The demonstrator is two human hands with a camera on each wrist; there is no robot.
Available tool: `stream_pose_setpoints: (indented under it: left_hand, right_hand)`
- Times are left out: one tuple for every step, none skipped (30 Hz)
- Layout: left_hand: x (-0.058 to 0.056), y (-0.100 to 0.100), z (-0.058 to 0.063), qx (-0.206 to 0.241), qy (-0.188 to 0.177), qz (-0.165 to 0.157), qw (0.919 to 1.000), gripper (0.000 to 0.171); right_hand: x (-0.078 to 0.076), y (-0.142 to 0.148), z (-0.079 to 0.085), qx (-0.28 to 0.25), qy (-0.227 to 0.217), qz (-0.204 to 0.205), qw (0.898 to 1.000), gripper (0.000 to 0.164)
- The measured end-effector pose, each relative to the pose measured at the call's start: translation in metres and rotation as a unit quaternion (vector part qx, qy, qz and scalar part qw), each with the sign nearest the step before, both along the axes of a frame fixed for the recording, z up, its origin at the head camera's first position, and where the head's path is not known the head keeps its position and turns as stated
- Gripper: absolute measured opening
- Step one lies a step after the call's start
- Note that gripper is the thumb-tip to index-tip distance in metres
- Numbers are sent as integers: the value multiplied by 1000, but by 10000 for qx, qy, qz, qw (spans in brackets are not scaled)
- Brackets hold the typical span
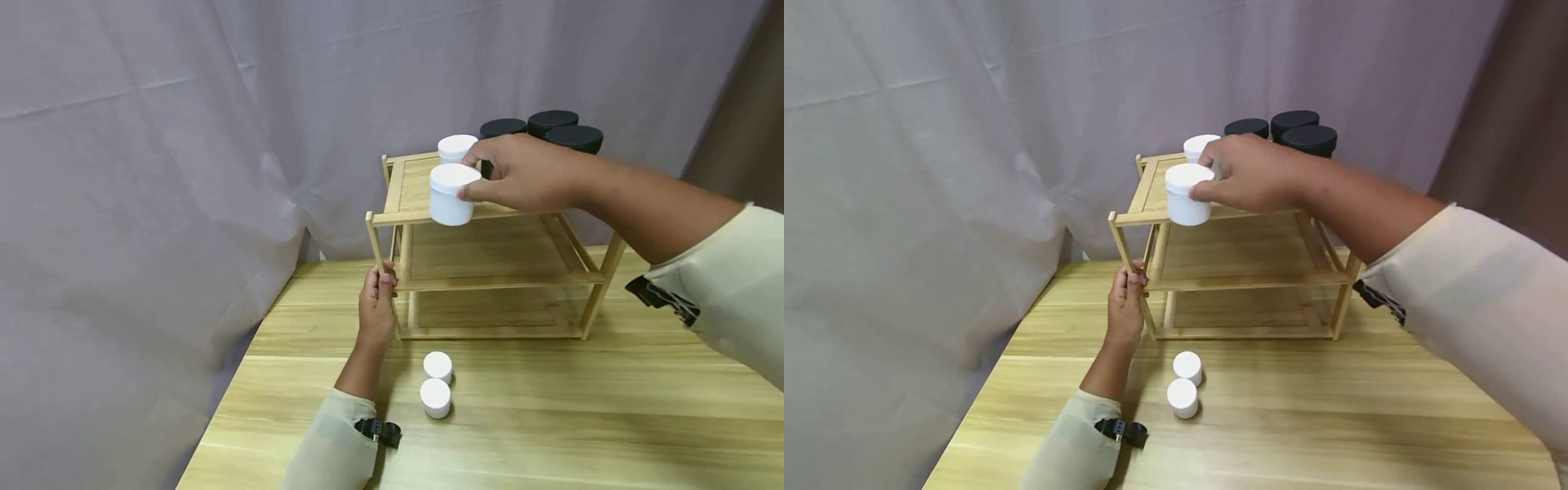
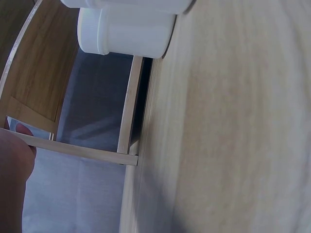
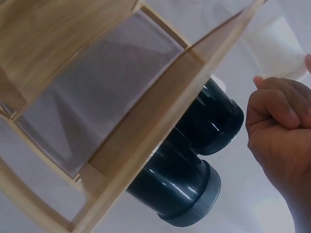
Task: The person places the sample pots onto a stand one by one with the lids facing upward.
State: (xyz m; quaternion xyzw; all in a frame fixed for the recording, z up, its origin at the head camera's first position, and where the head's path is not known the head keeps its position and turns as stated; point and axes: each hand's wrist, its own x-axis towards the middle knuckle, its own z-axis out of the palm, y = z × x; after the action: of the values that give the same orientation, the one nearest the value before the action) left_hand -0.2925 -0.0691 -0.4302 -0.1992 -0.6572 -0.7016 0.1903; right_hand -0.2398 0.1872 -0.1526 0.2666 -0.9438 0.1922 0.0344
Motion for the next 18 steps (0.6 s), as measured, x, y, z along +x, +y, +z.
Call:
stream_pose_setpoints:
  left_hand:
    - [1, 1, 0, 6, -31, -6, 10000, 40]
    - [1, 1, 0, 13, -64, 0, 10000, 39]
    - [1, 1, 0, 25, -87, 17, 10000, 38]
    - [1, 1, 0, 23, -110, 24, 9999, 37]
    - [1, 0, -1, 34, -125, 41, 9999, 35]
    - [0, 0, -1, 56, -127, 49, 9999, 34]
    - [0, 0, -1, 67, -119, 46, 9999, 34]
    - [0, 0, -2, 72, -110, 30, 9999, 34]
    - [0, 0, -2, 82, -100, 10, 9999, 34]
    - [1, 0, -2, 79, -95, -1, 9999, 34]
    - [1, 0, -2, 75, -87, -13, 9999, 35]
    - [2, 1, -2, 67, -83, -36, 9999, 35]
    - [2, 1, -2, 43, -78, -47, 9999, 35]
    - [2, 1, -3, 35, -75, -43, 10000, 35]
    - [2, 1, -2, 31, -64, -39, 10000, 36]
    - [2, 1, -2, 28, -62, -28, 10000, 35]
    - [2, 1, -2, 38, -53, -25, 10000, 35]
    - [2, 1, -2, 42, -45, -20, 10000, 34]
  right_hand:
    - [-2, -1, 2, 75, -6, -31, 10000, 52]
    - [-3, -1, 3, 128, -12, -40, 9999, 53]
    - [-5, -2, 5, 199, -2, -54, 9998, 55]
    - [-6, -4, 7, 252, 18, -70, 9997, 55]
    - [-7, -5, 8, 301, 29, -98, 9995, 56]
    - [-9, -6, 10, 339, 62, -140, 9993, 56]
    - [-10, -6, 11, 399, 103, -202, 9989, 57]
    - [-11, -7, 12, 463, 141, -275, 9985, 60]
    - [-12, -7, 13, 526, 170, -360, 9978, 62]
    - [-13, -7, 14, 575, 176, -449, 9972, 65]
    - [-14, -7, 14, 619, 163, -539, 9965, 68]
    - [-15, -6, 14, 664, 152, -625, 9957, 72]
    - [-16, -6, 14, 705, 120, -693, 9950, 75]
    - [-17, -6, 14, 719, 79, -745, 9946, 77]
    - [-18, -7, 14, 734, 62, -789, 9942, 77]
    - [-20, -7, 14, 753, 60, -825, 9937, 77]
    - [-21, -8, 14, 780, 75, -850, 9933, 76]
    - [-21, -9, 14, 805, 87, -870, 9929, 75]
